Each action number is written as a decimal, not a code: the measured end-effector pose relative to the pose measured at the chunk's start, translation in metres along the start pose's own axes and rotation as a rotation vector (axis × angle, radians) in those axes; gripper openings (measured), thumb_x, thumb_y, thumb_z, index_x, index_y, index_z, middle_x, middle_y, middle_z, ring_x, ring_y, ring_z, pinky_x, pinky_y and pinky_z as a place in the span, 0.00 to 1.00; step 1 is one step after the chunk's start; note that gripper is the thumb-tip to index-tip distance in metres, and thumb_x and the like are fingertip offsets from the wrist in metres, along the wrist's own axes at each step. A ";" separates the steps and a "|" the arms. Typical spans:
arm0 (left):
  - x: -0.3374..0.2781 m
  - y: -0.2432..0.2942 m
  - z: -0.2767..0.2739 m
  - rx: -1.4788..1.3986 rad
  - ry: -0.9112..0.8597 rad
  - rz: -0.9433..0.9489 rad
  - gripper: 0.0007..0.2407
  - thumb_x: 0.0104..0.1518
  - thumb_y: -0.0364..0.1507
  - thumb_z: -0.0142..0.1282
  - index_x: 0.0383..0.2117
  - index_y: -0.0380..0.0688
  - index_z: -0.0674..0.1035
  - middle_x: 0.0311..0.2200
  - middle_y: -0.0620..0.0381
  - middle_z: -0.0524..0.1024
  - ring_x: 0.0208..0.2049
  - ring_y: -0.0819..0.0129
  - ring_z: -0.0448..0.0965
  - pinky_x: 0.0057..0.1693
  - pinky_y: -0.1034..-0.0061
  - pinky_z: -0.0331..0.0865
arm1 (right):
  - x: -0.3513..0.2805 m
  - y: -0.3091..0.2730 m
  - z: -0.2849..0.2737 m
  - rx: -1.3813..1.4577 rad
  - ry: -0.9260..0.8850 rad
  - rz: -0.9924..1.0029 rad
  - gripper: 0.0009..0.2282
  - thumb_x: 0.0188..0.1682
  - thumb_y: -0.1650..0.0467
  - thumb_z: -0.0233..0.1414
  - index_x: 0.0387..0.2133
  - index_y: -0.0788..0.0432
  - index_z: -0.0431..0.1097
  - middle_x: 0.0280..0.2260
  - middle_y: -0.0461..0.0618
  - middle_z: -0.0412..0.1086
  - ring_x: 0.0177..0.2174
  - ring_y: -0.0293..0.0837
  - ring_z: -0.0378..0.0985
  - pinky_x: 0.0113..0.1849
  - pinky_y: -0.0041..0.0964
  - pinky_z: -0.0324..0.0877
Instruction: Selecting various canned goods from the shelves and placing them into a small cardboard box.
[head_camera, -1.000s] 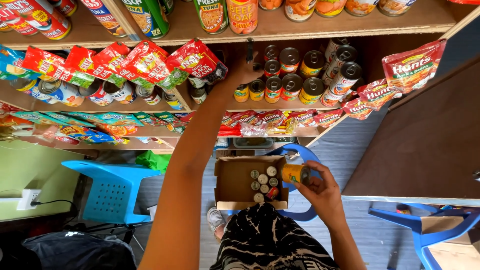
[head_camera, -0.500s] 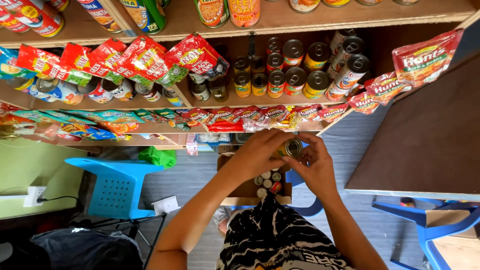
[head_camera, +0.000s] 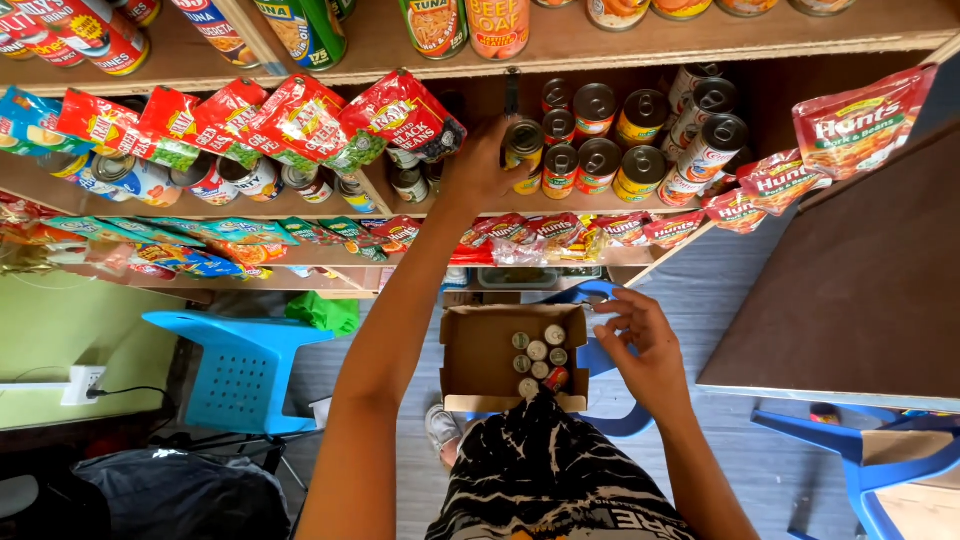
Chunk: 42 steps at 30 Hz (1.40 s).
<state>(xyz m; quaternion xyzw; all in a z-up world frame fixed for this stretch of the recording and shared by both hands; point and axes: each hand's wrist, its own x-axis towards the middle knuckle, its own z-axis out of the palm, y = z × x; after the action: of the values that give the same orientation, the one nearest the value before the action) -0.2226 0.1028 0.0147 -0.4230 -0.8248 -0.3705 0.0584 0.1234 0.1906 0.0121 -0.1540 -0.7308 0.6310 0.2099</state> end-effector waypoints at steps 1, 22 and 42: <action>0.001 -0.002 0.002 -0.001 -0.003 -0.001 0.28 0.48 0.38 0.70 0.55 0.46 0.72 0.50 0.45 0.76 0.51 0.47 0.77 0.52 0.57 0.73 | -0.004 0.003 -0.002 0.000 0.001 0.003 0.22 0.48 0.79 0.57 0.56 0.61 0.61 0.46 0.50 0.74 0.37 0.34 0.74 0.33 0.27 0.70; -0.004 -0.033 0.042 0.170 0.036 0.028 0.30 0.49 0.45 0.70 0.57 0.53 0.71 0.56 0.51 0.73 0.59 0.51 0.69 0.56 0.46 0.66 | -0.031 0.040 -0.003 -0.053 0.006 0.138 0.21 0.50 0.77 0.57 0.57 0.62 0.62 0.44 0.50 0.74 0.38 0.34 0.76 0.35 0.28 0.71; -0.335 0.027 0.059 -0.185 0.001 -0.398 0.15 0.56 0.30 0.63 0.49 0.45 0.78 0.47 0.53 0.79 0.52 0.52 0.75 0.59 0.58 0.63 | -0.053 0.359 0.052 -0.650 -0.437 0.359 0.10 0.46 0.72 0.60 0.41 0.55 0.78 0.35 0.60 0.73 0.36 0.55 0.78 0.39 0.46 0.73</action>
<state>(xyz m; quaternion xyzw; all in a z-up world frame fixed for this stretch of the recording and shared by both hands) 0.0226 -0.0675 -0.1499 -0.2553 -0.8544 -0.4492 -0.0545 0.1291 0.1756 -0.3544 -0.1997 -0.8804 0.4123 -0.1224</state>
